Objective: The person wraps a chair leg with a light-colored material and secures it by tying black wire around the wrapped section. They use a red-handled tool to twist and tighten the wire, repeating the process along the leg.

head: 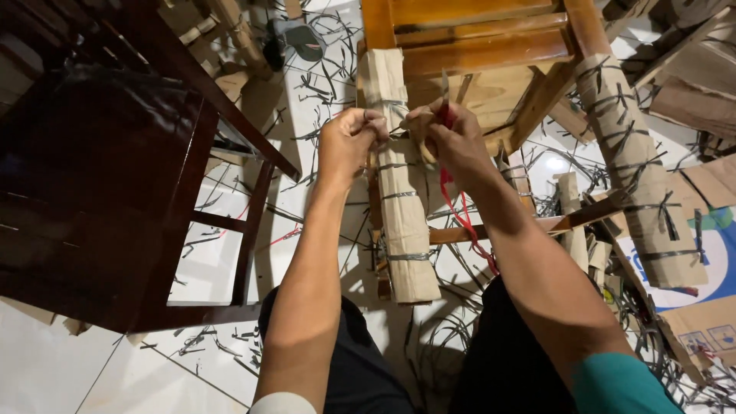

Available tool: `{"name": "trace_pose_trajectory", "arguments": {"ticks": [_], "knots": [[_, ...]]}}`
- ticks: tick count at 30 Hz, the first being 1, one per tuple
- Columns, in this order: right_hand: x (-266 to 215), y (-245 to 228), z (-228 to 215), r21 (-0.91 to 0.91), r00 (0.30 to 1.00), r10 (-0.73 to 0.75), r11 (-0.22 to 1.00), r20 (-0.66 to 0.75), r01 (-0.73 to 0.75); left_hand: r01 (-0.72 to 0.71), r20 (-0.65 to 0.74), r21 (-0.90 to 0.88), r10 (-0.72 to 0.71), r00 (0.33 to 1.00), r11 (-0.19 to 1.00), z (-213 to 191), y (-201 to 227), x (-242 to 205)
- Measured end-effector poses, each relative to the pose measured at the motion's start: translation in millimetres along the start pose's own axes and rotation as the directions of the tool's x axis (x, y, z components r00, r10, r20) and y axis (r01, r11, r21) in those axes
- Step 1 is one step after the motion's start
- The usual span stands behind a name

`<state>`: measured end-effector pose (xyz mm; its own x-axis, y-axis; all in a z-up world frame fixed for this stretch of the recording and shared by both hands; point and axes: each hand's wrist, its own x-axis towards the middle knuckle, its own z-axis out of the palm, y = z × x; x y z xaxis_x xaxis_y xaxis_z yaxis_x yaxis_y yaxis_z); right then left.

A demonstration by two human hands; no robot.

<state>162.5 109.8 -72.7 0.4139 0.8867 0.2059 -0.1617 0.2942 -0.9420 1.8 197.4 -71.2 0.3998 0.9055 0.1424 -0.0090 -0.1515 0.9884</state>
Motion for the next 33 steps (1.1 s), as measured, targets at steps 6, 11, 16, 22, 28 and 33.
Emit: {"name": "trace_pose_trajectory", "arguments": {"ticks": [6,11,16,22,28,33], "knots": [[-9.9,-23.3,16.4,-0.092,0.996,0.032,0.995,-0.085,-0.04,-0.024,0.116,-0.069,0.032,0.993,0.997,-15.3,0.4,0.2],[-7.8,-11.1,12.8,-0.081,0.994,0.052,0.995,-0.091,-0.06,-0.066,0.114,-0.046,0.071,0.991,0.997,-13.8,-3.9,1.6],[-10.8,-11.6,13.7,-0.106,0.987,0.125,0.985,-0.102,-0.136,-0.174,0.022,0.126,0.172,0.985,0.977,4.8,12.8,-4.4],[-15.0,-21.2,21.5,-0.174,0.991,0.106,0.978,-0.083,-0.119,-0.251,0.07,0.034,0.248,0.966,0.968,37.9,36.8,-12.0],[-9.6,-17.6,-2.4,-0.198,0.895,0.437,0.873,-0.089,-0.446,-0.129,0.191,0.091,0.109,0.975,0.988,27.2,51.9,6.2],[-11.7,-10.0,1.0,-0.135,0.956,0.259,0.951,-0.139,-0.277,-0.02,0.215,0.065,0.006,0.977,0.998,11.7,31.7,11.9]]}}
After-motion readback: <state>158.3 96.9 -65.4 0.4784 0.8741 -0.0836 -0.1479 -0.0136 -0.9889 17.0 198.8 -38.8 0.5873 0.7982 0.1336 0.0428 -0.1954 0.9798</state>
